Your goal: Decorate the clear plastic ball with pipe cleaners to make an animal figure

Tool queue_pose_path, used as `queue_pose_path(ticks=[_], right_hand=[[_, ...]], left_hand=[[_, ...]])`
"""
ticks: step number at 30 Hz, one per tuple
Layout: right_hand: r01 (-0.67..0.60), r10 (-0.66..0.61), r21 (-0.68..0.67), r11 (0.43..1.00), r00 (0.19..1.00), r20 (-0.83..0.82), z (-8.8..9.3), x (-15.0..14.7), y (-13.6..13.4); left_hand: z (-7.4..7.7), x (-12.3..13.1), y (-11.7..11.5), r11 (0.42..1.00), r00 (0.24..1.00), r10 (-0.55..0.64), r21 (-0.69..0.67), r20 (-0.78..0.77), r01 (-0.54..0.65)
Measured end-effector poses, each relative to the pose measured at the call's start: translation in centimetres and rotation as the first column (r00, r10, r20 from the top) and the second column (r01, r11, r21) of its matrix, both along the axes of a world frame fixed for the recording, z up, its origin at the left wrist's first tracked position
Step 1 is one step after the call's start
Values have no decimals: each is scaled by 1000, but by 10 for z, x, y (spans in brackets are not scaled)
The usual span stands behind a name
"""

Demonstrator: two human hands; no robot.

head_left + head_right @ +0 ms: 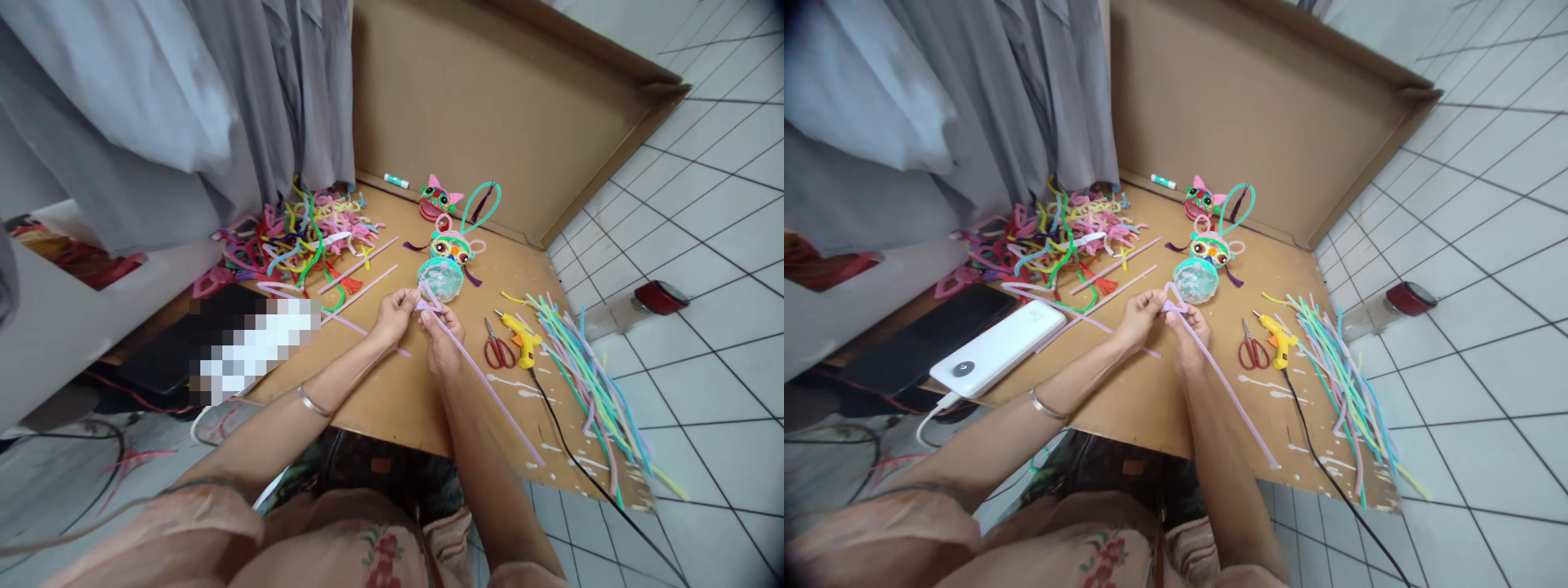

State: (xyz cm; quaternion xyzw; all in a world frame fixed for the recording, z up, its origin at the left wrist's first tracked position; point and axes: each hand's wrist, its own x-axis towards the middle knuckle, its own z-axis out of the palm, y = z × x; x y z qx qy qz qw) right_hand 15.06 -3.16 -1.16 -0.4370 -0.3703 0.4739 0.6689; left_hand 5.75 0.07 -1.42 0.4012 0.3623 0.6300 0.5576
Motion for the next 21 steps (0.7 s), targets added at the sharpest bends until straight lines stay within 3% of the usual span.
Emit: queue_pose_path(ticks=[4, 11, 17, 21], right_hand=[[28, -29, 4, 1000, 998, 49, -1, 2, -2], [99, -100, 12, 995, 988, 117, -3, 1, -1], [202, -201, -3, 979, 976, 85, -4, 0, 1], [253, -252, -6, 967, 964, 84, -2, 0, 1]], left_hand=[[2, -2, -1, 998, 997, 54, 34, -57, -52], [5, -1, -5, 999, 998, 34, 26, -57, -33], [8, 1, -8, 998, 996, -53, -18, 66, 54], [8, 4, -11, 989, 988, -146, -20, 44, 147]])
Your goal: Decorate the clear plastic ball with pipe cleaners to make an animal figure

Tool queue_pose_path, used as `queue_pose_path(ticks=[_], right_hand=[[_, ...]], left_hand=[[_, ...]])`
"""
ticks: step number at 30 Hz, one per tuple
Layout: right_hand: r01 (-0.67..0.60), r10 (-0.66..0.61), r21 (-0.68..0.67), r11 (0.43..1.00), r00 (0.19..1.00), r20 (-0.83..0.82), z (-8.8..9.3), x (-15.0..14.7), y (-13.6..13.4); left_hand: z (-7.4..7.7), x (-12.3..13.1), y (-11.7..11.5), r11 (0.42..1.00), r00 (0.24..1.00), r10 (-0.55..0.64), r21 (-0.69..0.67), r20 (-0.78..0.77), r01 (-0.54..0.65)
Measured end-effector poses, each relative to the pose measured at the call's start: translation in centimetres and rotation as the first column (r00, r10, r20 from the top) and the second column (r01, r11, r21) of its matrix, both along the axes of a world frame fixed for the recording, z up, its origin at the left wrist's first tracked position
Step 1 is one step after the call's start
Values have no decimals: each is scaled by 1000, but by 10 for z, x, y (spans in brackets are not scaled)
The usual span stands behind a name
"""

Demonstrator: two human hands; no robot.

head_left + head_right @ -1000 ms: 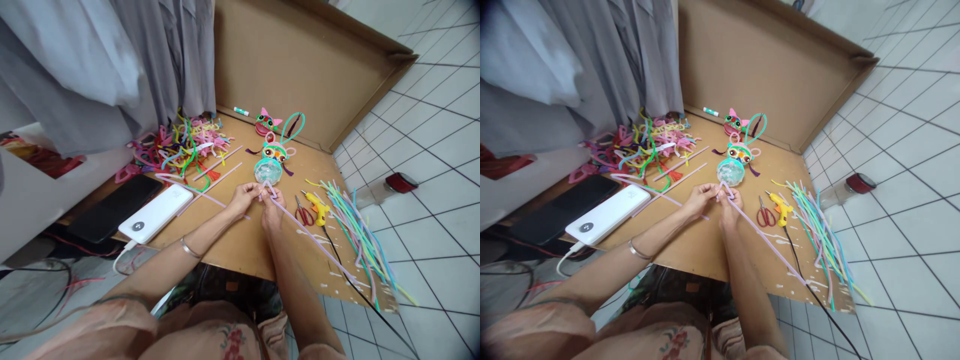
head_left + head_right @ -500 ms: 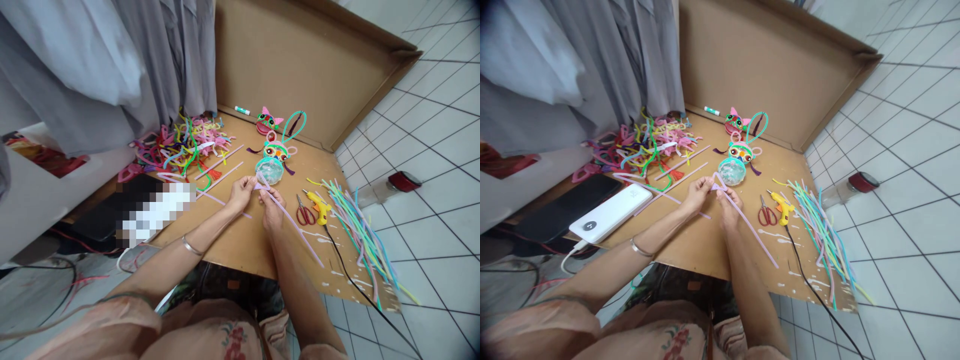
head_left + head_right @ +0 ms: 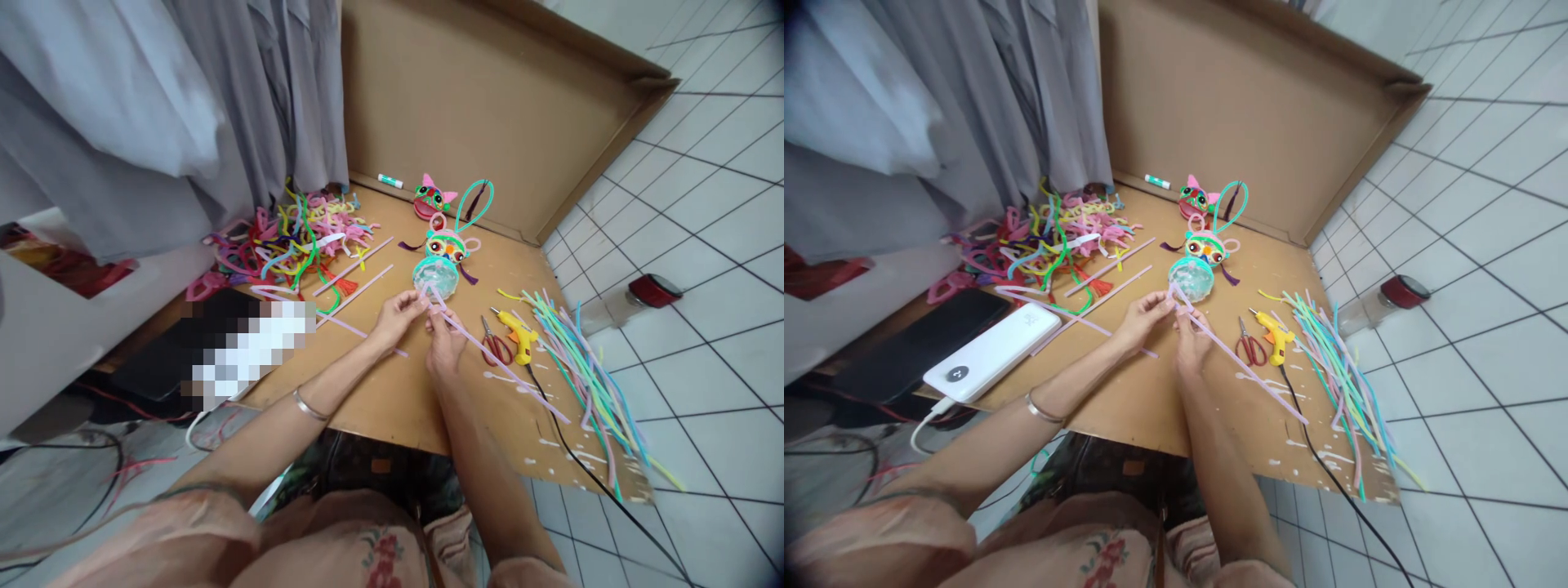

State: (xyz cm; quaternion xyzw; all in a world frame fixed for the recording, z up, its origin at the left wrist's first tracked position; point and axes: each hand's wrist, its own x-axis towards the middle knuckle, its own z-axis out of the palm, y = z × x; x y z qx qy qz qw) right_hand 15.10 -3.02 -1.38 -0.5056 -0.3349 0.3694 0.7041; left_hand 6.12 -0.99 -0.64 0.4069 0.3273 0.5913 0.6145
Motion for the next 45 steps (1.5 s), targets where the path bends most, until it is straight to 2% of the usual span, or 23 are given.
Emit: queue_pose_path(ticks=[3, 10, 17, 21, 24, 29, 39, 45], right_hand=[[-2, 2, 16, 1000, 1000, 18, 1, 0, -1], [-68, 68, 23, 997, 998, 20, 1, 0, -4], [-72, 71, 48, 996, 997, 25, 0, -2, -5], [-16, 15, 43, 999, 1000, 26, -1, -1, -4], [3, -3, 26, 1000, 1000, 14, 0, 0, -2], [33, -33, 17, 999, 999, 3, 1, 1, -2], [-6, 6, 18, 1000, 1000, 17, -1, 2, -1], [-23, 21, 48, 999, 998, 53, -4, 5, -2]], left_hand=[[1, 1, -2, 999, 998, -33, 26, -48, 34], [3, -1, -2, 999, 996, 18, 44, -85, -15], [-2, -1, 0, 999, 995, 21, 44, -97, -17], [-5, 1, 1, 999, 997, -47, 19, -57, 48], [-4, 0, 2, 995, 995, -100, -9, 31, 100], [-1, -1, 2, 997, 994, -44, -57, 101, 50], [-6, -1, 4, 998, 992, 9, 69, -123, 0], [-4, -6, 6, 993, 980, 76, 98, -184, -59]])
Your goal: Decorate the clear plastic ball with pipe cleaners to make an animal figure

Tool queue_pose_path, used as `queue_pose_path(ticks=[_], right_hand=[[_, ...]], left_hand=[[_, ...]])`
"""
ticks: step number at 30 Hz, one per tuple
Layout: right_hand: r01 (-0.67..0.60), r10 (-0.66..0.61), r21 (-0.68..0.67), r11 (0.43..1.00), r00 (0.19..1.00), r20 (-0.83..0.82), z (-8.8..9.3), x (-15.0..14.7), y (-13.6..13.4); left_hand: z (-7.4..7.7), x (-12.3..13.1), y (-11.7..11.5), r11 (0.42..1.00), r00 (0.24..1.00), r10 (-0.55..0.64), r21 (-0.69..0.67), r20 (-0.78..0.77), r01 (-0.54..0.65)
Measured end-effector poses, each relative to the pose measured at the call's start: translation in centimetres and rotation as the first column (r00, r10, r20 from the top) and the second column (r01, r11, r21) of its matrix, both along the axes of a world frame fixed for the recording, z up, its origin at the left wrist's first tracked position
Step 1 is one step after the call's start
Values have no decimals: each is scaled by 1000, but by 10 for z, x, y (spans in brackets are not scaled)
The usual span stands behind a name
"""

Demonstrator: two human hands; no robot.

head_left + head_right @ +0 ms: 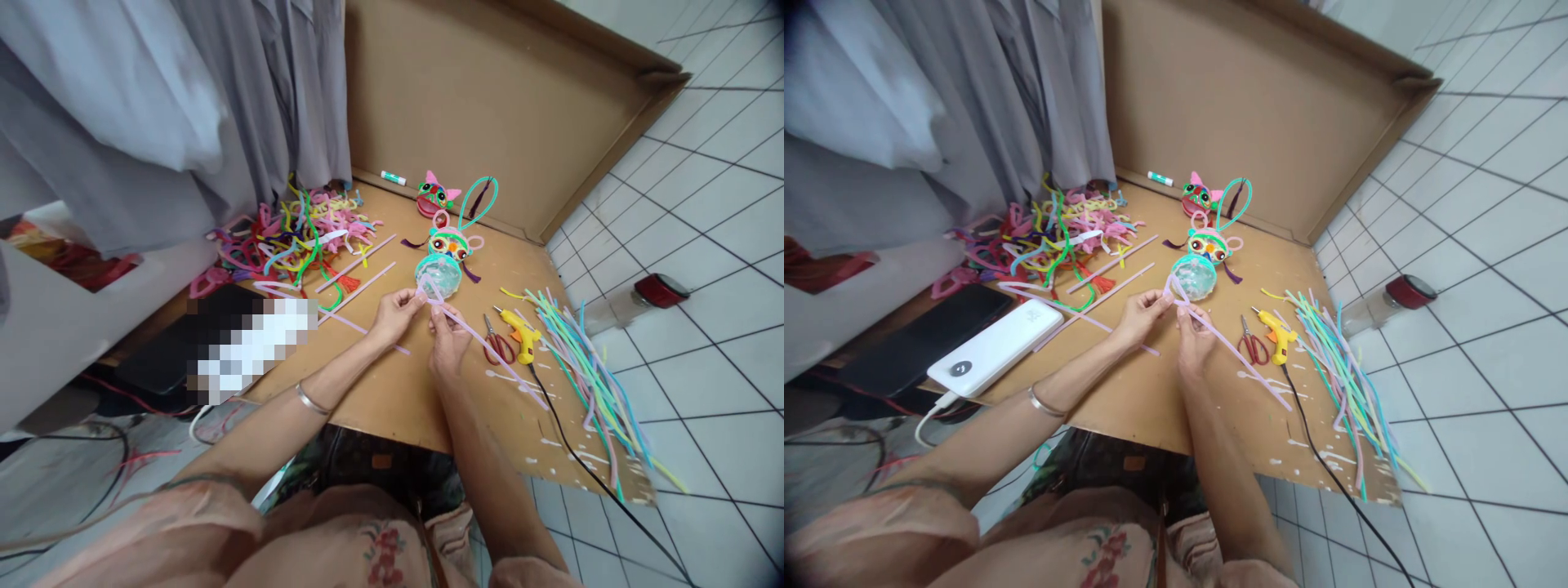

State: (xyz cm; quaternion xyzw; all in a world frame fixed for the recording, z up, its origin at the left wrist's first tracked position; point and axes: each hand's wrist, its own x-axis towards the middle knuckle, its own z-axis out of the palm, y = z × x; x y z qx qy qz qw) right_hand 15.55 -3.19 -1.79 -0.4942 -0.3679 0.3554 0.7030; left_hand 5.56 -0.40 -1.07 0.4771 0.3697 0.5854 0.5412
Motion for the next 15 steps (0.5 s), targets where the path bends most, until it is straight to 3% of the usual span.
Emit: queue_pose_path(ticks=[4, 8, 11, 15], right_hand=[[17, -20, 39, 999, 997, 75, 1, 1, -4], [15, -35, 75, 997, 961, 273, 3, -1, -11], [3, -53, 108, 994, 885, 463, 3, 2, -15], [-110, -65, 226, 968, 760, 647, 3, 10, -15]], left_hand=[[0, -4, 3, 998, 997, 58, 33, -46, -57], [-3, -7, 8, 994, 986, 102, 63, -128, -94], [-8, -7, 12, 992, 968, 115, 79, -222, -100], [-11, -10, 14, 989, 902, 130, 116, -411, -89]])
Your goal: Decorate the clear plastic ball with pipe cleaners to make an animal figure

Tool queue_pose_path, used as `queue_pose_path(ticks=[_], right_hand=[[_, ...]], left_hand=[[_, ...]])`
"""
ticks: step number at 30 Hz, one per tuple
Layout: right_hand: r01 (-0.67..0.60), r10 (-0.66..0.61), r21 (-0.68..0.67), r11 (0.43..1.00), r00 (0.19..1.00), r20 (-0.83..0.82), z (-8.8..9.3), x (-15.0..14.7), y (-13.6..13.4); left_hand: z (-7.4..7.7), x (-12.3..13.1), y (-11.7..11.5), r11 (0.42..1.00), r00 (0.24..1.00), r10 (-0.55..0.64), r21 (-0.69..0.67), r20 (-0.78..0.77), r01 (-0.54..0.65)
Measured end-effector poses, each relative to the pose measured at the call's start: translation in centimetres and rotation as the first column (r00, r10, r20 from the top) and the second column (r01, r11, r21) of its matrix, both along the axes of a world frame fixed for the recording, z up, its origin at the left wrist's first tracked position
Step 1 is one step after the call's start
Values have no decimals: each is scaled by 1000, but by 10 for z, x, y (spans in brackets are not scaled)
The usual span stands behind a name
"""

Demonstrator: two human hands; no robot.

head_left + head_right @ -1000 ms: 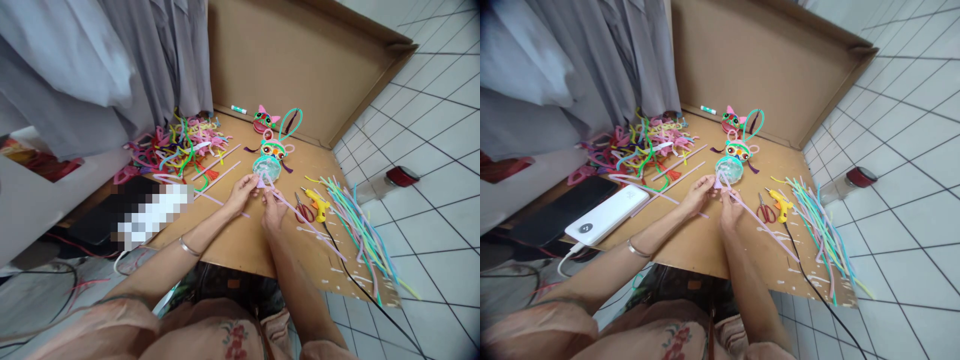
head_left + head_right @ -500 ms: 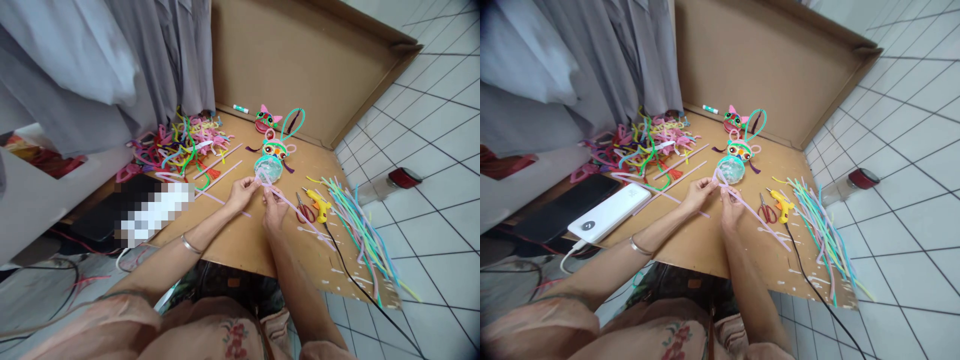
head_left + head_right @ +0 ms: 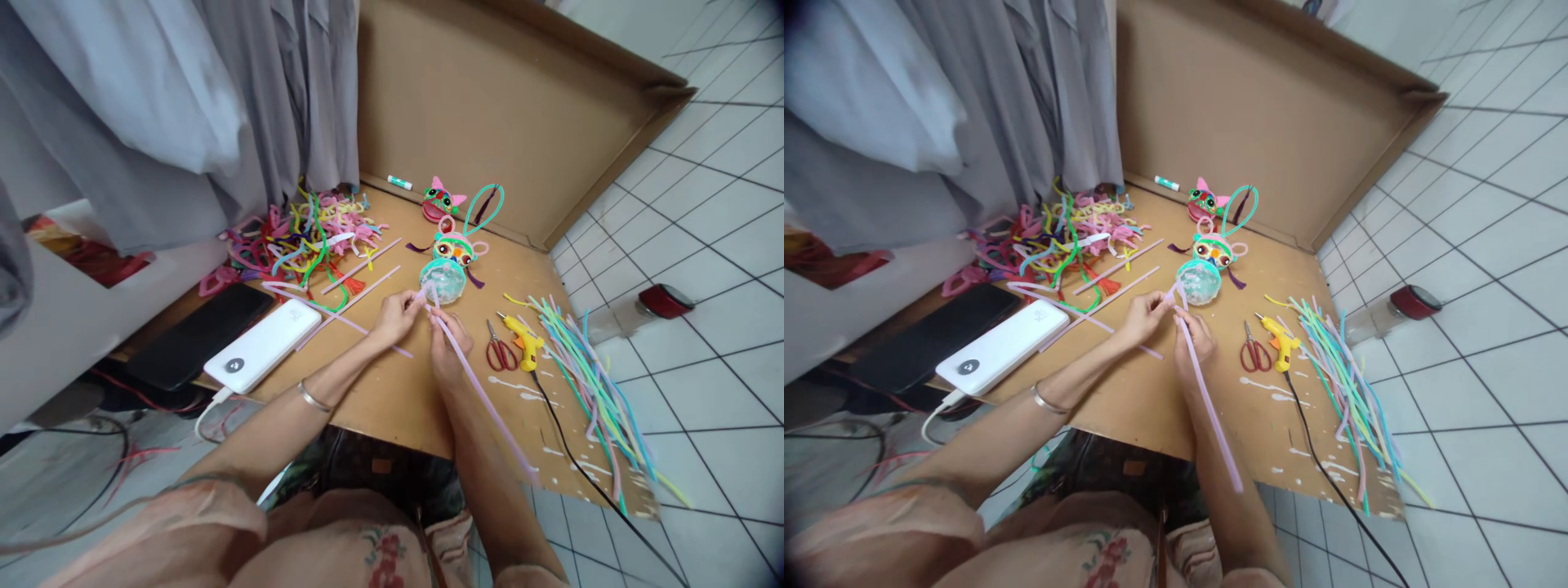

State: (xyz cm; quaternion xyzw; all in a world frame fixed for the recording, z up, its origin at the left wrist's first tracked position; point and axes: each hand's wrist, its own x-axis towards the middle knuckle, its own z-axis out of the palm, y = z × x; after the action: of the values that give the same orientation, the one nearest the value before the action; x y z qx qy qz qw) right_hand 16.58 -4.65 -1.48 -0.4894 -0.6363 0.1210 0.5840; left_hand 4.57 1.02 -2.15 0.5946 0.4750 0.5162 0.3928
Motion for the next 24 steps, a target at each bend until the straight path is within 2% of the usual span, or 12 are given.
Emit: queue_pose_path(ticks=[4, 7, 9, 12, 17, 21, 24], right_hand=[[-22, 13, 69, 997, 992, 129, 10, 10, 10], [-44, 38, 29, 999, 981, 192, 24, 17, 23], [-105, 110, -37, 994, 978, 177, 32, 22, 32], [-202, 212, -132, 971, 975, 66, 38, 27, 40], [-275, 234, -241, 931, 955, -182, 36, 29, 43], [-385, 241, -402, 830, 900, -364, 36, 32, 41], [-458, 227, -434, 776, 844, -485, 39, 34, 39]], left_hand=[[7, -6, -5, 995, 976, -63, 68, -208, 78], [12, -9, -9, 980, 935, -129, 102, -329, 171], [14, -11, -10, 968, 912, -167, 116, -375, 225], [15, -13, -10, 950, 897, -226, 119, -380, 290], [15, -17, -8, 911, 881, -340, 119, -329, 396], [16, -17, -10, 874, 867, -430, 125, -253, 470], [20, -17, -13, 859, 863, -474, 125, -175, 497]])
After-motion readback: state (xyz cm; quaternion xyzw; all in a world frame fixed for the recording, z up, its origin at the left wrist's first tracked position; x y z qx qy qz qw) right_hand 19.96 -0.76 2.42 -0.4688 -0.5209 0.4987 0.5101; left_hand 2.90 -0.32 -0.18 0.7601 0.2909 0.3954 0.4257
